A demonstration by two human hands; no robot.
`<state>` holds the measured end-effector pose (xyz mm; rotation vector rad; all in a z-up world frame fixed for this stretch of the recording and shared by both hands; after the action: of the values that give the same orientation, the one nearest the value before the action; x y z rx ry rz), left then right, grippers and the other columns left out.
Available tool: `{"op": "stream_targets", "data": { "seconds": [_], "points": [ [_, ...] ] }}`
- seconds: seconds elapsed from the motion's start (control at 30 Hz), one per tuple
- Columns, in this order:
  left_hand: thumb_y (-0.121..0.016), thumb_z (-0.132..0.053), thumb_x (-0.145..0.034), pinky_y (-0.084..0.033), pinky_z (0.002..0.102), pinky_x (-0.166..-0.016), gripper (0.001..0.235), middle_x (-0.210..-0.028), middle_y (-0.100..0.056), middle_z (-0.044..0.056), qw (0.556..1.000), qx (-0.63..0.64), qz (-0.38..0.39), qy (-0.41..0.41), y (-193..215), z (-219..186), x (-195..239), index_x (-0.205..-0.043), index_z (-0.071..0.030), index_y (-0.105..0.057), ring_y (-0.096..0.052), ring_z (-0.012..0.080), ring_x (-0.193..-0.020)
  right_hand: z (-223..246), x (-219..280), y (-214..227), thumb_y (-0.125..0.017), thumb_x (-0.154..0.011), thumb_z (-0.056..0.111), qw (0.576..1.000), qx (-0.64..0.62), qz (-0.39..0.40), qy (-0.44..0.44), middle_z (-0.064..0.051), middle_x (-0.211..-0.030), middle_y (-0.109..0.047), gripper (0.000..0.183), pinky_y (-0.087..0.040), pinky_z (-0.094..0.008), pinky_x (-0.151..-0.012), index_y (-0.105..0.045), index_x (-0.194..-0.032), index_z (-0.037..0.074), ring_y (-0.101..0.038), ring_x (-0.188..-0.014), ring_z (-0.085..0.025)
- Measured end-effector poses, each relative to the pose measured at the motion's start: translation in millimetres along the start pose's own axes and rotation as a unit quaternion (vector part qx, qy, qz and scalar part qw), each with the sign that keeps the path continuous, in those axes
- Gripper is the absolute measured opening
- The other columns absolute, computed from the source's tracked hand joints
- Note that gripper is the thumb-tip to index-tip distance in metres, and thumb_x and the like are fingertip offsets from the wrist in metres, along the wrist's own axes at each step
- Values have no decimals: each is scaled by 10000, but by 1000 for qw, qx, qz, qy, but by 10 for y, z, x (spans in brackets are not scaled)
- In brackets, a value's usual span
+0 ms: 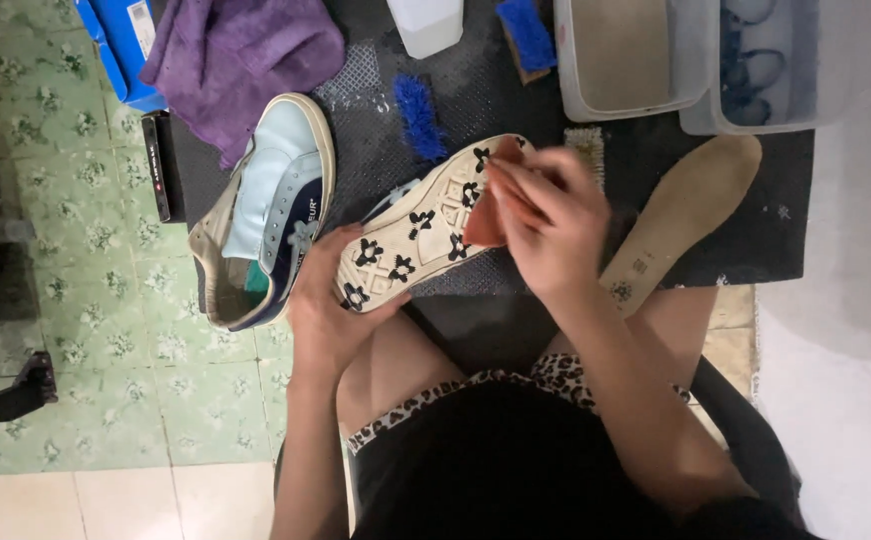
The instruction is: The person cleans the sole of a sneaker by scrubbing with a brush and wiping with a cloth. They alternate between scrubbing and wiping, occasionally dipping the brush into a container of liquid.
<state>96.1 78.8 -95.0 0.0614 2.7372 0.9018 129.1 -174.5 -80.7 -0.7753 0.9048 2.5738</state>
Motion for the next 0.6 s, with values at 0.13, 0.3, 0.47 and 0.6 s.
{"op": "stream_targets", "data": {
  "seconds": [0.13, 0.3, 0.47, 0.6],
  "points": [
    [-1001, -280, -598, -527, 507, -1039, 796, -1259, -689, 144, 1000, -8, -2, -2, -17, 8, 21, -1261, -39, -632, -661, 378, -1202, 24, -26, -417, -774, -902, -7, 998, 12, 38, 41, -78, -963, -676, 134, -582, -350, -697, -799, -1020, 51, -685, -806, -279],
    [-1006, -256, -592, -533, 497, -1041, 791, -1250, -695, 137, 1000, -19, -6, 8, 6, -10, -17, -1257, -37, -637, -669, 369, -1194, -32, 247, -681, -730, -873, 72, 986, 73, 115, 93, -67, -989, -652, 181, -596, -316, -744, -767, -1042, 17, -700, -800, -234],
    [-1001, -231, -611, -532, 520, -1037, 772, -1232, -694, 177, 1000, 4, -8, 5, 7, -18, -49, -1253, -5, -637, -672, 400, -1175, -60, 465, -656, -705, -895, 130, 979, 58, 162, 112, -21, -933, -646, 136, -576, -319, -644, -773, -990, 60, -686, -714, -243],
    [-1010, -280, -597, -530, 479, -1039, 787, -1257, -693, 124, 1000, -11, -11, -9, -14, 23, 9, -1248, -38, -639, -663, 364, -1217, -181, 309, -530, -682, -998, 172, 988, 30, 140, 66, -6, -934, -603, 154, -563, -255, -617, -759, -925, 60, -655, -692, -177]
  ]
}}
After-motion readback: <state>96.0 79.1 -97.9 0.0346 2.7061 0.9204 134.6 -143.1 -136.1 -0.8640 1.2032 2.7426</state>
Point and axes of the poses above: each hand's wrist, its own x-axis away from the middle knuckle, its own y-axis out of the back of the hand, z = x × y, the point moved 7 cm from there along -x, towards the middle knuckle
